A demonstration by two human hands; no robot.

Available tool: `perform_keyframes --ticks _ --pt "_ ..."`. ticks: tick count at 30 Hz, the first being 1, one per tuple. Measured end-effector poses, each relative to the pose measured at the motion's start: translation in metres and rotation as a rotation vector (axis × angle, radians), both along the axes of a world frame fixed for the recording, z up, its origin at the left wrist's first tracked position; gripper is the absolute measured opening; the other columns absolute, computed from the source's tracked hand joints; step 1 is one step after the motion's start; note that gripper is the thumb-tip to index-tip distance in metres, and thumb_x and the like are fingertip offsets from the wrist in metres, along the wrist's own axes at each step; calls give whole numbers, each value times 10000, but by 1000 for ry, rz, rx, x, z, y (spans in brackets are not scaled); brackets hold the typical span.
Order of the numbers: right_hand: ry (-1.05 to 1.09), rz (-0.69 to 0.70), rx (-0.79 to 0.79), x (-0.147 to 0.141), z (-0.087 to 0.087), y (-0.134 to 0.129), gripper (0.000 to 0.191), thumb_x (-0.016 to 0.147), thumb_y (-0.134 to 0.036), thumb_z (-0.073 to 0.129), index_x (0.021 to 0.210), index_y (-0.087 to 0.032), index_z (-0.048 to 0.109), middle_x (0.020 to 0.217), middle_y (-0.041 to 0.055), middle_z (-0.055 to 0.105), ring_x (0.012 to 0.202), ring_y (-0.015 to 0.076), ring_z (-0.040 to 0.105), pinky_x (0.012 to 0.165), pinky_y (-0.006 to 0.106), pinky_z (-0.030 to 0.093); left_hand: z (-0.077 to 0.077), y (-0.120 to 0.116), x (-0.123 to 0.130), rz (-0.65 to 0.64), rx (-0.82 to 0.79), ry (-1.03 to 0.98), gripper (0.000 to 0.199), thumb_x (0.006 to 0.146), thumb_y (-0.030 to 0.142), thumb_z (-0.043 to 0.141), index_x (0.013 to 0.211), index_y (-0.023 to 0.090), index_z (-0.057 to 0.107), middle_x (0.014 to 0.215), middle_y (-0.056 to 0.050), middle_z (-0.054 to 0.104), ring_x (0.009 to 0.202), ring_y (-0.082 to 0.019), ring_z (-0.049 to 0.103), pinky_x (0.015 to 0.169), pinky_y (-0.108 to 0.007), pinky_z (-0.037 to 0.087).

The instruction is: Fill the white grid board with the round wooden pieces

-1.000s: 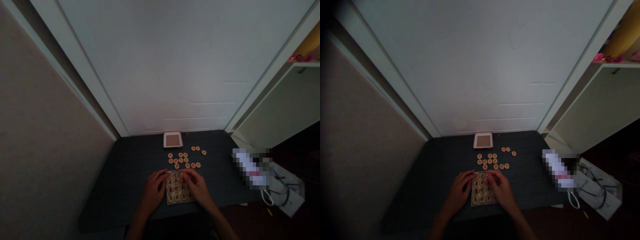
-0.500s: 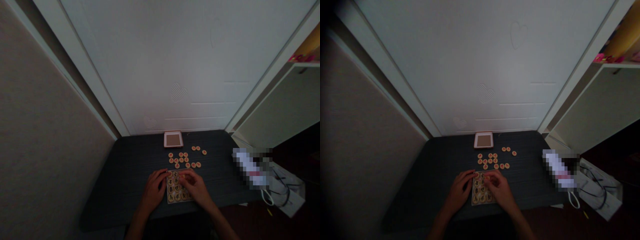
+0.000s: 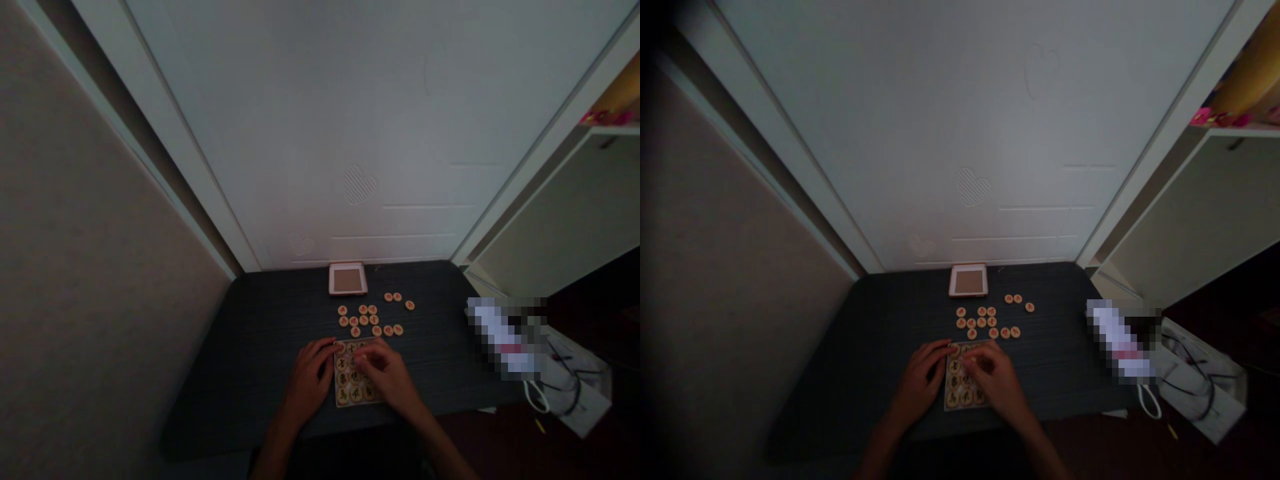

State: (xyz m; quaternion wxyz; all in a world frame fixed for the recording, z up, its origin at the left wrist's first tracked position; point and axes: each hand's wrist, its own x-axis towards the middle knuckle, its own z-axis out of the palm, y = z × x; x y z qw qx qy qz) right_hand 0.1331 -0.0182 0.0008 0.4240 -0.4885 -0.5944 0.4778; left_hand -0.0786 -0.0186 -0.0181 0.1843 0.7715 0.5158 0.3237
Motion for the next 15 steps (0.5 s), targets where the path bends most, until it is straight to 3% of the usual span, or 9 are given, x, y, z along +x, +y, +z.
perform_keyframes --ticks 7,15 --pt "66 64 -1 -3 5 -1 229 925 -413 629 1023 -242 744 982 44 638 874 186 661 794 304 543 2 1 0 -3 4 6 318 980 182 487 1212 320 655 1276 -28 655 1174 -226 605 1022 -457 487" --pt "-5 79 76 -5 9 1 213 945 -344 597 1058 -247 749 1064 72 671 1016 211 655 902 339 534 3 0 1 5 2 7 312 976 193 500 1212 325 656 1280 -24 656 1179 -224 606 1026 -459 483"
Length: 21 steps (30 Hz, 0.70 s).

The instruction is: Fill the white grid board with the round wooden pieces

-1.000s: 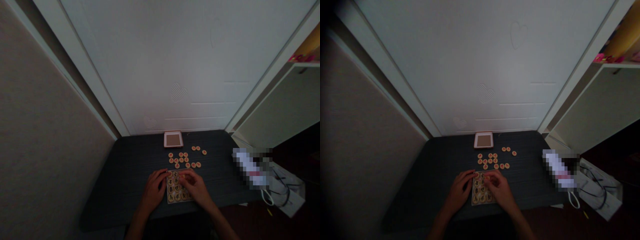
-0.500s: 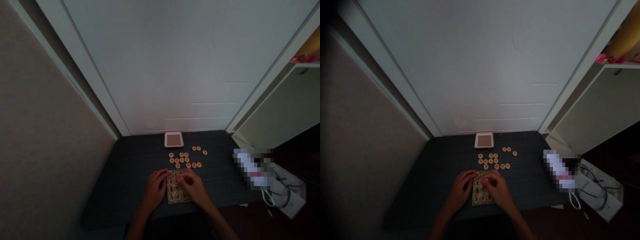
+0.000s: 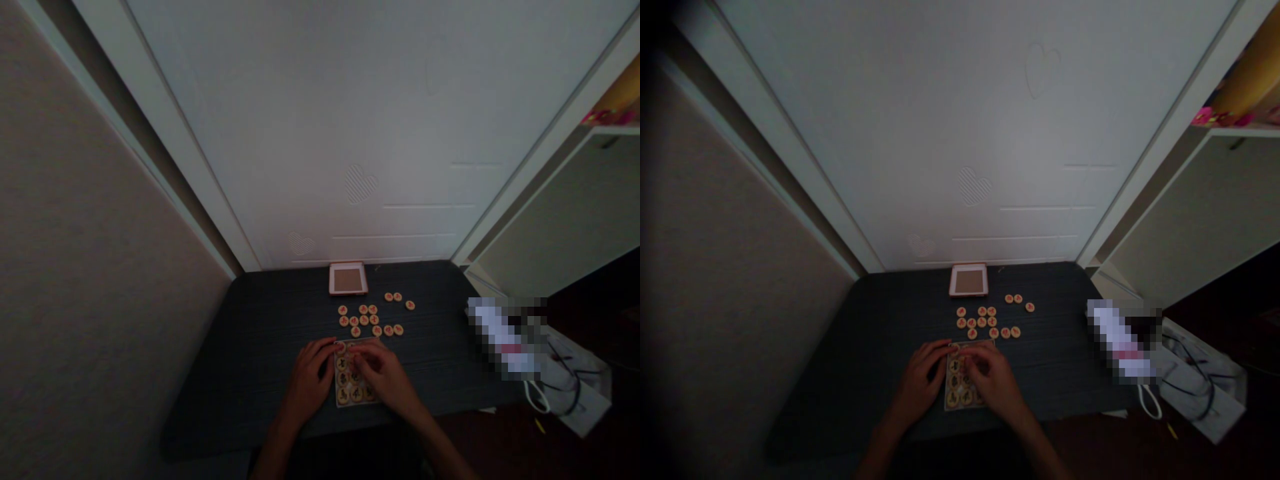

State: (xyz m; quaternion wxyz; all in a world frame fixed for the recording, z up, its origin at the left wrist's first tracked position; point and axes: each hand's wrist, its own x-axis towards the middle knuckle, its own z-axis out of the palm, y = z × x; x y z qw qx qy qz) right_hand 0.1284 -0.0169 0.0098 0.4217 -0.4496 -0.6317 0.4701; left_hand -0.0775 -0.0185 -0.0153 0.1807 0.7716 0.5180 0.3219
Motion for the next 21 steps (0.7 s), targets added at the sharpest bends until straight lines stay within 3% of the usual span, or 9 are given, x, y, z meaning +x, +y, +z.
perform_keyframes --ticks 11,21 --pt "-10 -57 -88 -11 -7 1 158 886 -335 655 945 -211 732 887 40 722 758 188 706 707 291 570 0 0 1 13 13 -10 286 967 218 532 1198 332 656 1257 -10 678 1161 -225 625 1029 -462 483" --pt "-106 -95 -35 -19 -2 1 116 884 -293 634 856 -204 704 773 14 709 675 162 676 633 247 530 -2 0 0 0 1 -40 282 985 226 502 1215 308 644 1268 -49 660 1178 -241 604 1019 -480 485"
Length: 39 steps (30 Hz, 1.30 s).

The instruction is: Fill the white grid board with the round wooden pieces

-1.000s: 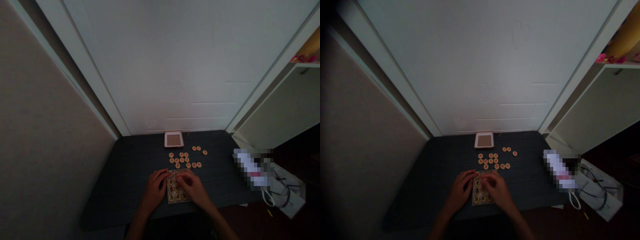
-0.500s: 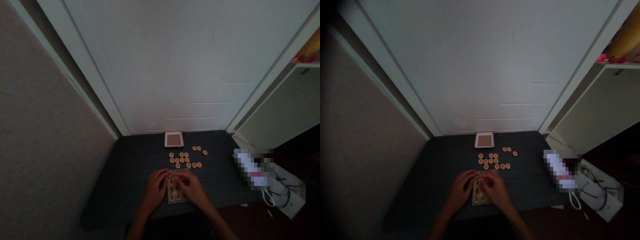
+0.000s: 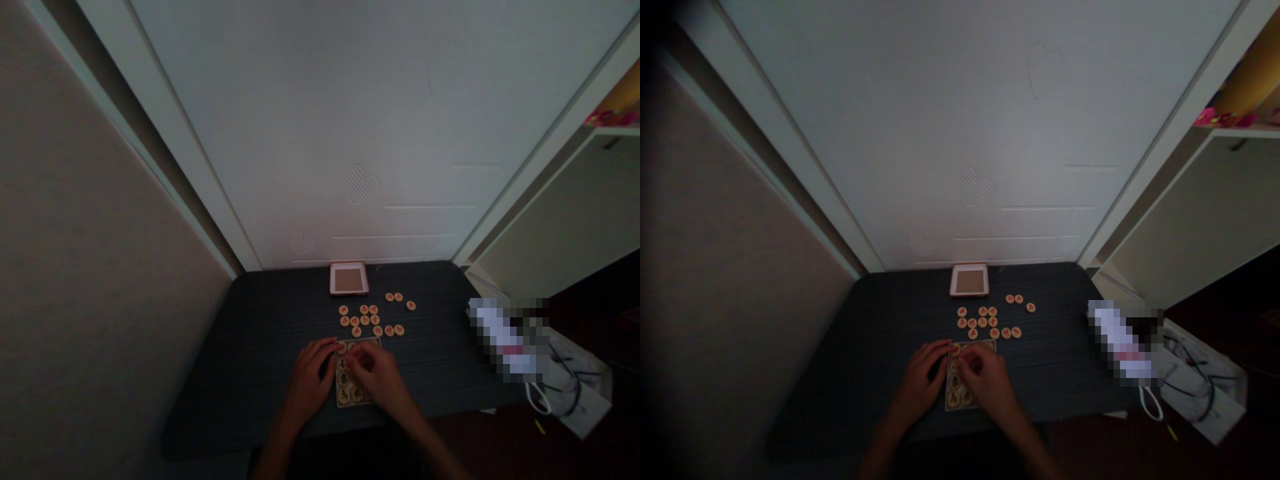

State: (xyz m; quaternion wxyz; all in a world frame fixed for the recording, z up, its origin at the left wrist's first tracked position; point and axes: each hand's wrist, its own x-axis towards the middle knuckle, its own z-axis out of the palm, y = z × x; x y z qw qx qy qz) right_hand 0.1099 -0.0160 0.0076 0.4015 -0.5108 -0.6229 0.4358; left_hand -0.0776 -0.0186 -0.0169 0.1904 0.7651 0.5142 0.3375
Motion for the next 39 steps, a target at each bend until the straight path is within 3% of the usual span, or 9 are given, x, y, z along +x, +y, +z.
perform_keyframes --ticks 24,33,39 --pt "-241 -98 89 -11 -8 2 99 860 -200 633 768 -219 663 720 14 700 651 180 665 639 281 516 2 0 0 5 -4 -2 278 981 222 511 1205 310 649 1267 -40 666 1175 -236 610 1030 -482 478" --pt "-282 -99 89 -13 -11 2 90 841 -167 642 770 -217 664 733 6 691 676 178 656 654 274 493 4 -1 1 8 0 -6 277 987 238 501 1205 309 657 1260 -49 666 1169 -240 613 1025 -492 486" --pt "-287 -29 146 -9 -3 -3 61 872 -183 636 850 -222 677 816 16 689 758 186 655 729 286 497 2 0 1 5 15 -9 276 986 236 502 1198 301 666 1240 -55 681 1145 -243 626 998 -491 503"
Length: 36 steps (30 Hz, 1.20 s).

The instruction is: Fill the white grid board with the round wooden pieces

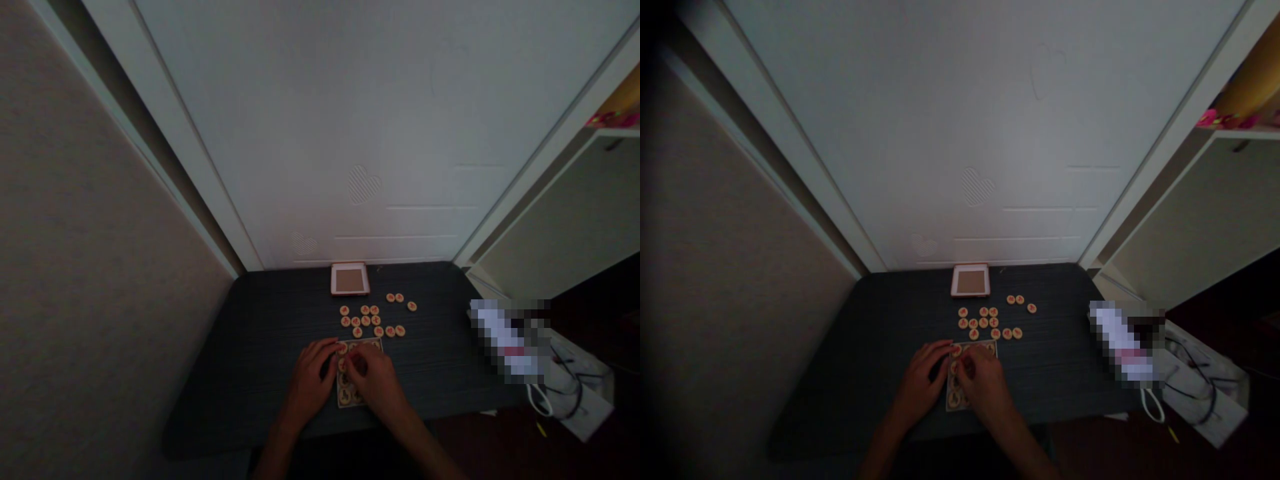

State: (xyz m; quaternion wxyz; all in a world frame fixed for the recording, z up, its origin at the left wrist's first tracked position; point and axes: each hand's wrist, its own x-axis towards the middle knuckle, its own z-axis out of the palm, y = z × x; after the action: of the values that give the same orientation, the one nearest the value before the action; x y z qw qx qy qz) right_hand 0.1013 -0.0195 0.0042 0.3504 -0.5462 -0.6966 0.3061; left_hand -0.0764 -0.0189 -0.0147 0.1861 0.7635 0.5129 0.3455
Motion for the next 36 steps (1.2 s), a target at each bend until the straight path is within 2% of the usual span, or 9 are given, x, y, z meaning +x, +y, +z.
perform_keyframes --ticks 4,9,17,24,29,36 --pt "-30 61 32 3 5 -6 99 887 -176 627 927 -236 695 899 32 683 829 199 654 772 297 503 0 0 1 -1 -11 -8 271 985 232 505 1193 302 664 1248 -50 677 1156 -240 619 1012 -492 494" --pt "-42 106 30 6 1 -7 156 859 -144 651 965 -246 700 936 31 679 868 206 658 800 300 510 2 0 1 5 -3 -10 272 978 233 513 1196 302 661 1245 -47 675 1156 -236 620 1005 -474 504" --pt "-36 117 37 4 -8 -4 156 862 -152 654 981 -245 694 941 29 687 852 202 654 803 306 514 1 0 1 10 -17 -13 279 984 226 498 1195 309 660 1248 -38 676 1165 -230 620 1016 -461 499" --pt "-10 118 42 4 -3 -5 182 857 -141 656 999 -249 690 978 35 669 885 202 655 812 308 523 1 0 0 -8 -20 10 294 984 224 500 1209 323 660 1270 -37 663 1170 -239 614 1008 -469 501" --pt "5 115 59 4 0 -4 218 846 -126 666 1023 -251 693 1055 55 662 995 223 643 903 340 518 1 0 0 -8 -23 17 299 986 211 499 1211 330 656 1279 -28 657 1181 -231 603 1014 -458 491" --pt "19 128 68 3 -4 -3 212 841 -104 669 1000 -242 690 1034 48 672 977 215 648 905 341 525 -1 1 -1 4 -33 -2 281 985 222 505 1227 296 626 1262 -34 671 1175 -227 607 1032 -458 479"
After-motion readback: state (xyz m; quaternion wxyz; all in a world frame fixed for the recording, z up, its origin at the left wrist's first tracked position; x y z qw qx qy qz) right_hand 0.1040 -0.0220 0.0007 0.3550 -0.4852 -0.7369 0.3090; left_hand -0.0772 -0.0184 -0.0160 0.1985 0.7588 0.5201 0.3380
